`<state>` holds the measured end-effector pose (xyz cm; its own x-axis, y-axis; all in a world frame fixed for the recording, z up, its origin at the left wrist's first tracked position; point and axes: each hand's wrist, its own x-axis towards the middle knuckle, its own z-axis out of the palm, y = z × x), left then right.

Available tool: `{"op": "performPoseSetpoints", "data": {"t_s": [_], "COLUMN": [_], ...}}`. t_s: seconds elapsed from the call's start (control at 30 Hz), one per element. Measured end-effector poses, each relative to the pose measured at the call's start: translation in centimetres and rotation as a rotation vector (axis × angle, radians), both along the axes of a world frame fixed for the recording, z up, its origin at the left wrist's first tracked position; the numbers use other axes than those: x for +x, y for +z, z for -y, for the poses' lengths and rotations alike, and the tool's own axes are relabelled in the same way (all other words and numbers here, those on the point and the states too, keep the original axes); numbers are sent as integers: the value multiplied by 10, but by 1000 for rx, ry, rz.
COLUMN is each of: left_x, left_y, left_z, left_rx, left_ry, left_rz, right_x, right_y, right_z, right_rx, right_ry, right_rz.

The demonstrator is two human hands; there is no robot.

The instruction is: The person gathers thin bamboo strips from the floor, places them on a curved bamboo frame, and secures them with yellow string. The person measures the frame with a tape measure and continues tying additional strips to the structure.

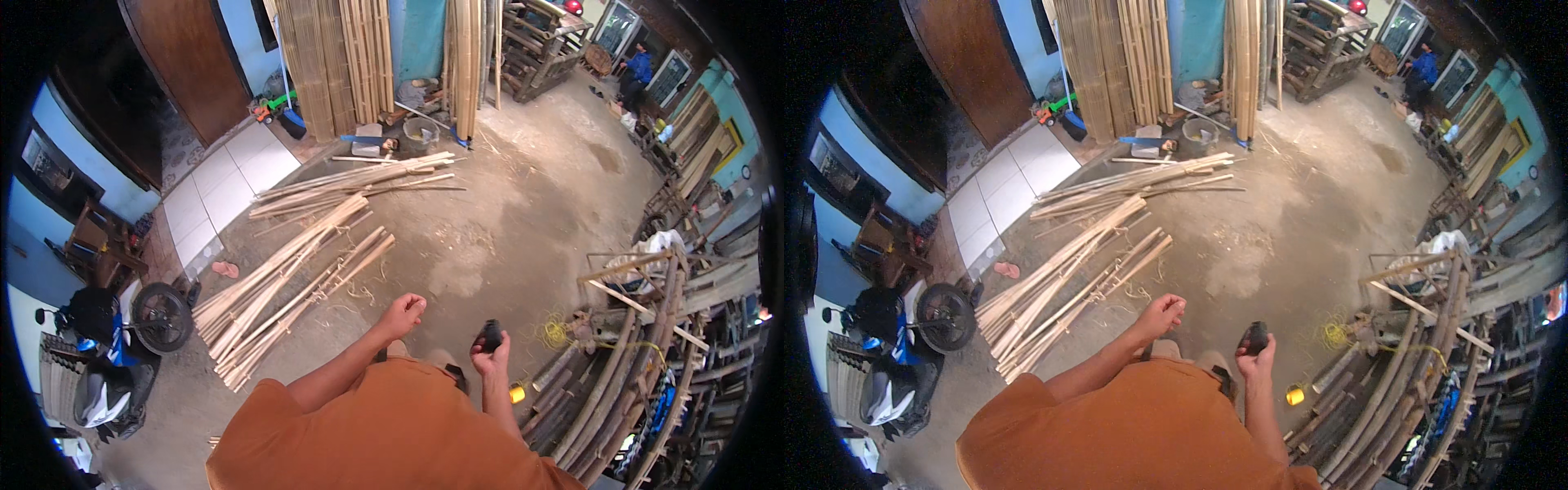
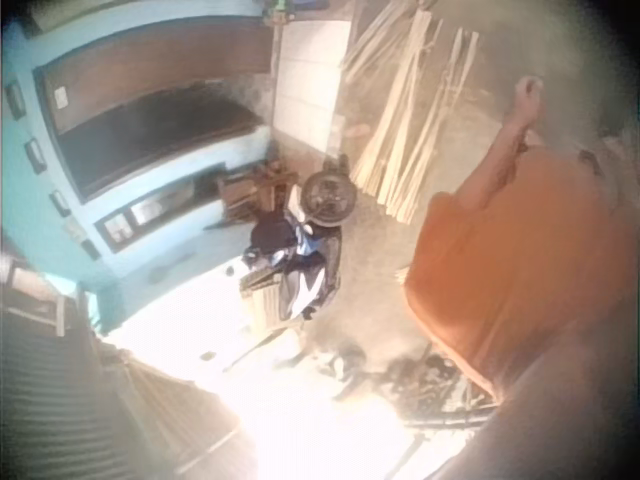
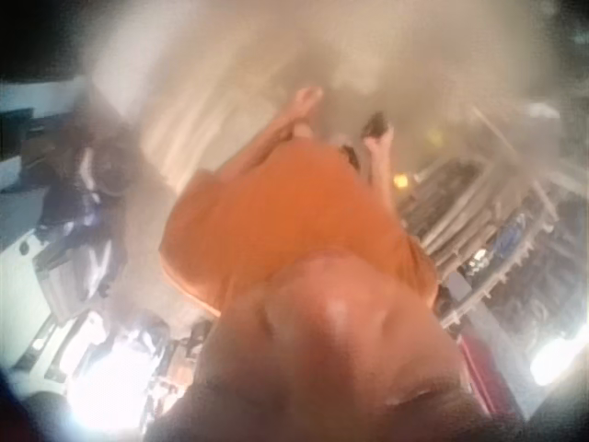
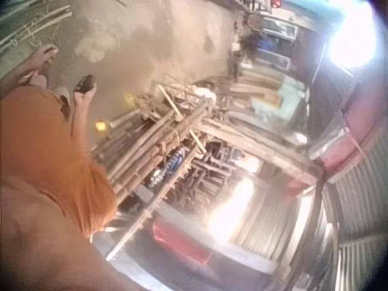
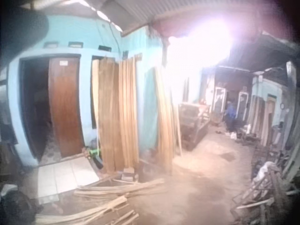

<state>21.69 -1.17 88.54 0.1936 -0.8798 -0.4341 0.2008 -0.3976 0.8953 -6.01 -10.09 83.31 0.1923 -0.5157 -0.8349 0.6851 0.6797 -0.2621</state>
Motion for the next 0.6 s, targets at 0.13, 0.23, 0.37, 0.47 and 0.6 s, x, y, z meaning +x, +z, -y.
{"op": "performPoseSetpoints", "data": {"t_s": [0.13, 0.23, 0.37, 0.47, 0.6], "left_x": [84, 144, 227, 281, 321], "left_y": [9, -11, -85, -123, -271], "left_z": [67, 128, 227, 319, 439], "left_rx": [31, 70, 51, 152, 260], "left_ry": [24, 31, 131, 162, 102], "left_rz": [61, 112, 280, 287, 314], "right_x": [88, 171, 299, 409, 582], "right_y": [-4, -38, -108, -155, -245], "right_z": [106, 201, 335, 432, 582], "right_rx": [48, 107, 160, 95, -70], "right_ry": [-50, 1, 252, 475, 671], "right_rz": [60, 37, 17, -61, -351]}}
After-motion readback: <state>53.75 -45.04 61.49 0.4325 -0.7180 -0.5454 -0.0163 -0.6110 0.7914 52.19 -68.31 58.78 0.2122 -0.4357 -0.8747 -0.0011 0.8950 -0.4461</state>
